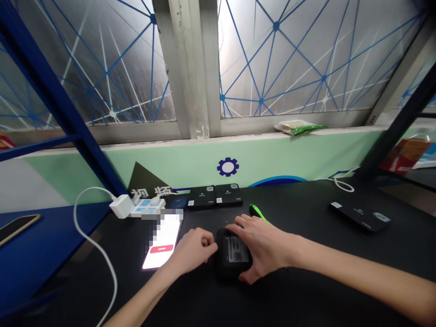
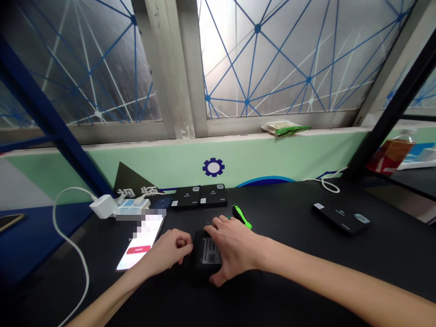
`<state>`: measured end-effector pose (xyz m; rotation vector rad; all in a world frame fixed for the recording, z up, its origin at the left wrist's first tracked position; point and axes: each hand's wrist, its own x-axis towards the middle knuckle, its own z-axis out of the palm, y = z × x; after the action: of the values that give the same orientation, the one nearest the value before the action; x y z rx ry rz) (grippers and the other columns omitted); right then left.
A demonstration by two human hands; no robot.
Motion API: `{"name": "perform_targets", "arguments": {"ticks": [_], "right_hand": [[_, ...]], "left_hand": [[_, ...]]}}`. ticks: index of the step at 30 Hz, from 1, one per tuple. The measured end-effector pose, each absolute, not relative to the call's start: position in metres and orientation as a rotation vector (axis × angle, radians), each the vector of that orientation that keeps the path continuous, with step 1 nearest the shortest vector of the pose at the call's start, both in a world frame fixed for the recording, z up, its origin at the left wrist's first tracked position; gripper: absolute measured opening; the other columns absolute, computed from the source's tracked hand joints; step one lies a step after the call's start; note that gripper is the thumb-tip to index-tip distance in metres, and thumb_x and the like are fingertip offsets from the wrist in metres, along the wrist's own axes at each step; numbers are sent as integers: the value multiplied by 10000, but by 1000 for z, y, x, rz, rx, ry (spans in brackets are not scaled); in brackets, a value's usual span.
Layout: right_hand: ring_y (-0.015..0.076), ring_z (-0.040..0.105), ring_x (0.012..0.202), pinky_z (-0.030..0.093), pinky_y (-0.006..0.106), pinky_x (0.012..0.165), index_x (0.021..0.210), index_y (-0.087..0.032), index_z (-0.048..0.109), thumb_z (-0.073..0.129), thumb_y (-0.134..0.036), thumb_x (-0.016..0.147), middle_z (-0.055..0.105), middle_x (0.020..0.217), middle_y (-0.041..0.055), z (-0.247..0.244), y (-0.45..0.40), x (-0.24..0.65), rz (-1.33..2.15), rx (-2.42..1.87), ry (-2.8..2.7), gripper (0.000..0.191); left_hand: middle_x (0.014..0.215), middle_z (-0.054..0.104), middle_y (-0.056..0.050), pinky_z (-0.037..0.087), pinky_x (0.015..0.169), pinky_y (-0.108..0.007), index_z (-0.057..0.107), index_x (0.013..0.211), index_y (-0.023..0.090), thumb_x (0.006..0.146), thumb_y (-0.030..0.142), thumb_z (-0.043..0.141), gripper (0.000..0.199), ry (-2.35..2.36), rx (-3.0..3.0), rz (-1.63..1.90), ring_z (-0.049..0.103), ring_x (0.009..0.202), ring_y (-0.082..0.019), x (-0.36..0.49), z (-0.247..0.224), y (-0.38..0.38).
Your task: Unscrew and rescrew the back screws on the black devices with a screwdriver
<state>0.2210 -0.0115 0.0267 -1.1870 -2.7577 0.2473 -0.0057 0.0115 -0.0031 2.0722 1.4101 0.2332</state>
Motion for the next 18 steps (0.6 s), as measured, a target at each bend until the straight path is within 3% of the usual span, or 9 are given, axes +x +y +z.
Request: {"name": "perform_targets", "arguments": {"ticks": [18], "right_hand": [[316,550,988,484,426,822,1312,-137,529,774,-491,574,594,1103,139,38,3,241,249,-1081,-2647,855]], "left_hand": [[524,598,36,362,432,-194,593,663,197,797,278,481,193,1355,2021,221,524,420,-120,-8,-3,14]]}}
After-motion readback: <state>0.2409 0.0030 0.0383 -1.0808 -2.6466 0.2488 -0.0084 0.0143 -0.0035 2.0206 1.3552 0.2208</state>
